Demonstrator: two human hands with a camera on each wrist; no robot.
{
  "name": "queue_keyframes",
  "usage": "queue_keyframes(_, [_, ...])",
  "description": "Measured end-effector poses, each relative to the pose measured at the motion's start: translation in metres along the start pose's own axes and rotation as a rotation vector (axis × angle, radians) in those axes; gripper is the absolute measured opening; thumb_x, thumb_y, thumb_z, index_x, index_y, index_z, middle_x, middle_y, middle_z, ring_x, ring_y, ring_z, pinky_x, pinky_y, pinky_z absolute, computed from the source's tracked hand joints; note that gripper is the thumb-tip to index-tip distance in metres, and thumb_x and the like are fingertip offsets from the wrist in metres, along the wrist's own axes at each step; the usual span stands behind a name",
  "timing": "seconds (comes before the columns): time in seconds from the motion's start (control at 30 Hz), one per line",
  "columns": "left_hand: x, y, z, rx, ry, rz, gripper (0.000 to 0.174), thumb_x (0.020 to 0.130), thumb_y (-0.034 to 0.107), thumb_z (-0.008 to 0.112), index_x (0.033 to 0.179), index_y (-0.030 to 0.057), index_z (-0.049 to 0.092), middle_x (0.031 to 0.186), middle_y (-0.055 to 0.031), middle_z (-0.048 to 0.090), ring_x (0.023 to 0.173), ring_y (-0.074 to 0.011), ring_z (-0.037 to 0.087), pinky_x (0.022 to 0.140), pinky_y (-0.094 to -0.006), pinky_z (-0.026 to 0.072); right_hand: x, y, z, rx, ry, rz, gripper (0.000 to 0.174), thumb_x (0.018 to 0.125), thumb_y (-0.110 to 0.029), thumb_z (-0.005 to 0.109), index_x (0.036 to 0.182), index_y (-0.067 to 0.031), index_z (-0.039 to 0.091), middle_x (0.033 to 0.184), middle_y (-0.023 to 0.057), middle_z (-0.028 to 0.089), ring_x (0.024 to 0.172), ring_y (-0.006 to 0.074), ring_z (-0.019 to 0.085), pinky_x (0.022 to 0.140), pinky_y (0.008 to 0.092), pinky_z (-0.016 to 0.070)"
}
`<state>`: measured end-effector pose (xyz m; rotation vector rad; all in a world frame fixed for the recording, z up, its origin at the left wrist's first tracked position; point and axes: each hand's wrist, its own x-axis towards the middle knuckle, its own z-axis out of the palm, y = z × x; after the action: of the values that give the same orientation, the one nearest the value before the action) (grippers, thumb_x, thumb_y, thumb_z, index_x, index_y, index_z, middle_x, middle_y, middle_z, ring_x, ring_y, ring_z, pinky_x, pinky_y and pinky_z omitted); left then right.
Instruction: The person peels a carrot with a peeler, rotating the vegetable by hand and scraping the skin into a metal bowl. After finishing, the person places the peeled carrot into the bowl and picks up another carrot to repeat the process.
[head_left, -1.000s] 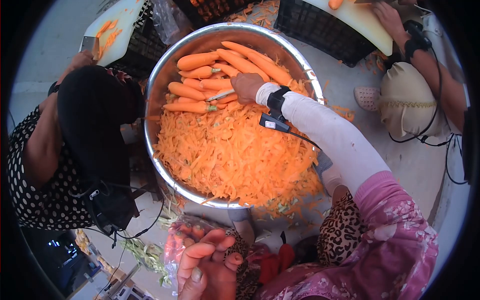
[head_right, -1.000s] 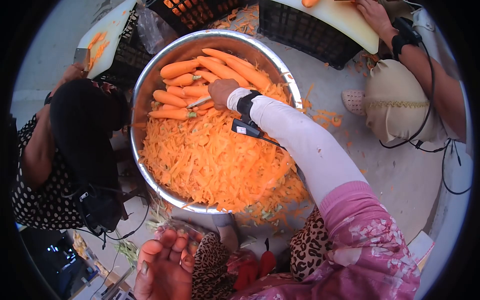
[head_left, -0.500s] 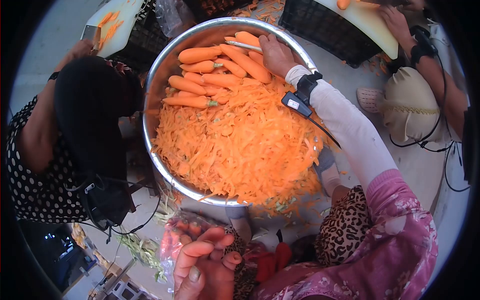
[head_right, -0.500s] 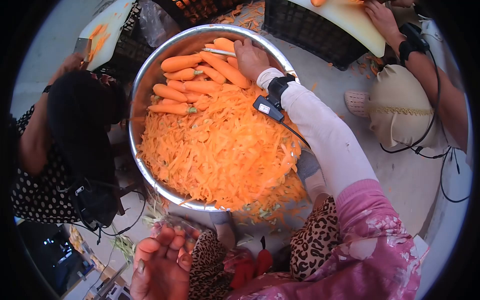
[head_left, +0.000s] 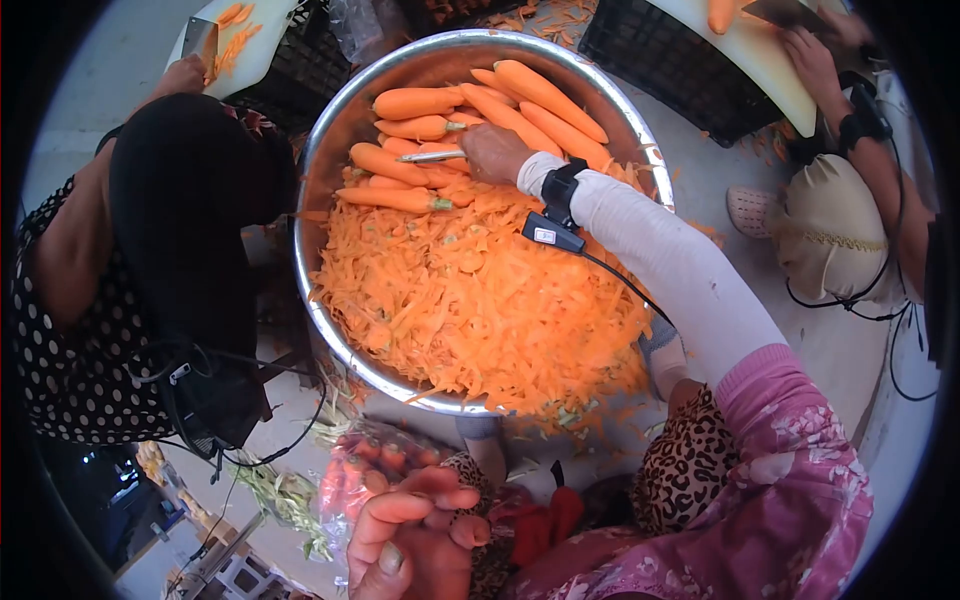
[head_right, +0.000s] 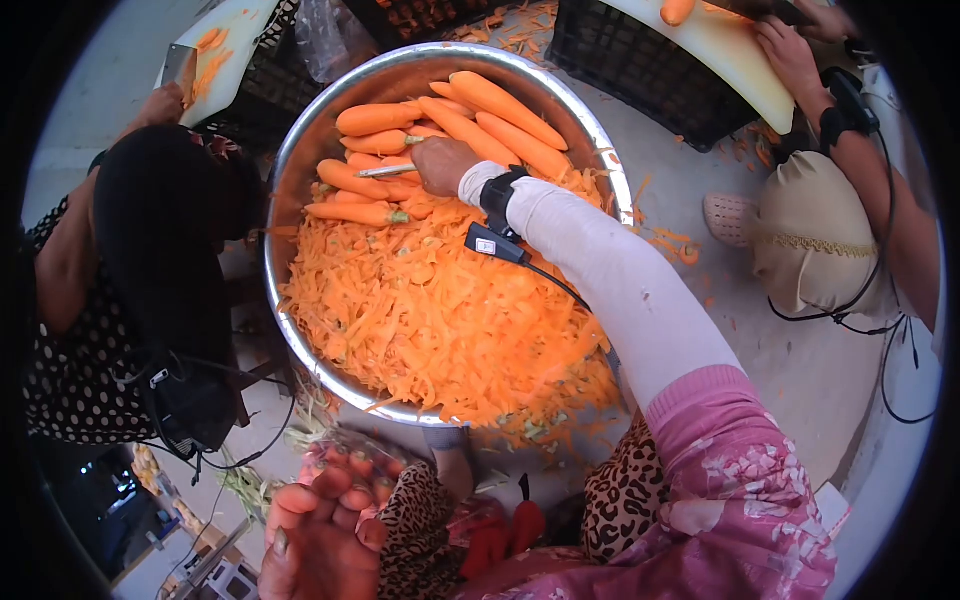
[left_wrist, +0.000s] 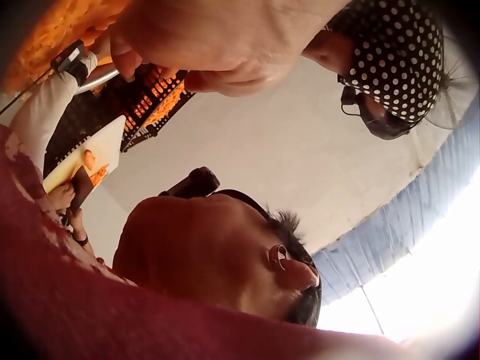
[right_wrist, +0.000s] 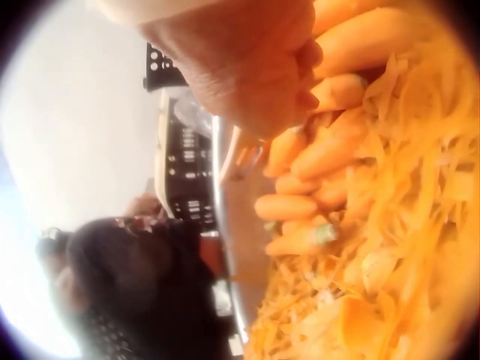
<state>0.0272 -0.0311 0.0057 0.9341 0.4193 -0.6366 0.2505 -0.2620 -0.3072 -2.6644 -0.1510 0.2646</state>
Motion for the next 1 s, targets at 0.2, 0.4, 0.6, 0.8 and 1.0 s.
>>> queue_keyframes(0.2, [-0.001, 0.003, 0.002, 0.005, 0.028, 0.001, 0.040, 0.089, 0.023, 0.057, 0.122, 0.0010, 0.051, 0.131, -0.0164, 0.045, 0.117, -0.0276, 0.047, 0.092, -0.0373, 0.0402, 0.011, -0.005, 0.030, 0.031, 0.161, 0.099, 0.023, 0.074, -0.014, 0.064, 0.093, -0.0008, 0.066, 0.102, 0.0182, 0.063, 0.094, 0.0315, 0.064, 0.076, 0.0397, 0.0529])
queue_keyframes(0.4, [-0.001, 0.001, 0.003, 0.017, 0.023, -0.005, 0.040, 0.089, 0.023, 0.057, 0.122, 0.0012, 0.051, 0.130, -0.0159, 0.045, 0.116, -0.0269, 0.047, 0.091, -0.0368, 0.0403, 0.009, -0.011, 0.013, -0.003, -0.046, 0.146, 0.028, 0.076, -0.012, 0.062, 0.101, -0.0011, 0.062, 0.103, 0.0179, 0.063, 0.093, 0.0318, 0.064, 0.076, 0.0398, 0.0529])
queue_keyframes(0.6, [-0.001, -0.002, 0.007, 0.033, 0.041, -0.006, 0.040, 0.088, 0.024, 0.059, 0.121, 0.0012, 0.052, 0.129, -0.0158, 0.047, 0.114, -0.0266, 0.049, 0.090, -0.0364, 0.0418, 0.007, -0.012, 0.015, 0.093, -0.021, 0.187, 0.028, 0.076, -0.010, 0.061, 0.104, -0.0016, 0.060, 0.102, 0.0172, 0.065, 0.097, 0.0304, 0.063, 0.077, 0.0408, 0.0524])
queue_keyframes(0.8, [0.000, -0.006, 0.010, 0.015, 0.049, -0.018, 0.040, 0.088, 0.023, 0.059, 0.120, 0.0009, 0.053, 0.128, -0.0160, 0.048, 0.114, -0.0265, 0.049, 0.089, -0.0365, 0.0426, 0.007, -0.012, 0.005, 0.101, -0.107, 0.162, 0.038, 0.076, -0.009, 0.057, 0.113, -0.0020, 0.049, 0.104, 0.0208, 0.062, 0.097, 0.0352, 0.061, 0.080, 0.0437, 0.0496])
queue_keyframes(1.0, [-0.002, -0.006, 0.006, 0.006, 0.045, -0.012, 0.040, 0.088, 0.024, 0.059, 0.120, 0.0009, 0.052, 0.128, -0.0158, 0.047, 0.114, -0.0266, 0.049, 0.089, -0.0366, 0.0421, 0.002, 0.002, -0.011, 0.227, 0.049, 0.081, 0.042, 0.073, -0.019, 0.062, 0.110, -0.0011, 0.054, 0.097, 0.0184, 0.065, 0.094, 0.0363, 0.062, 0.078, 0.0420, 0.0502])
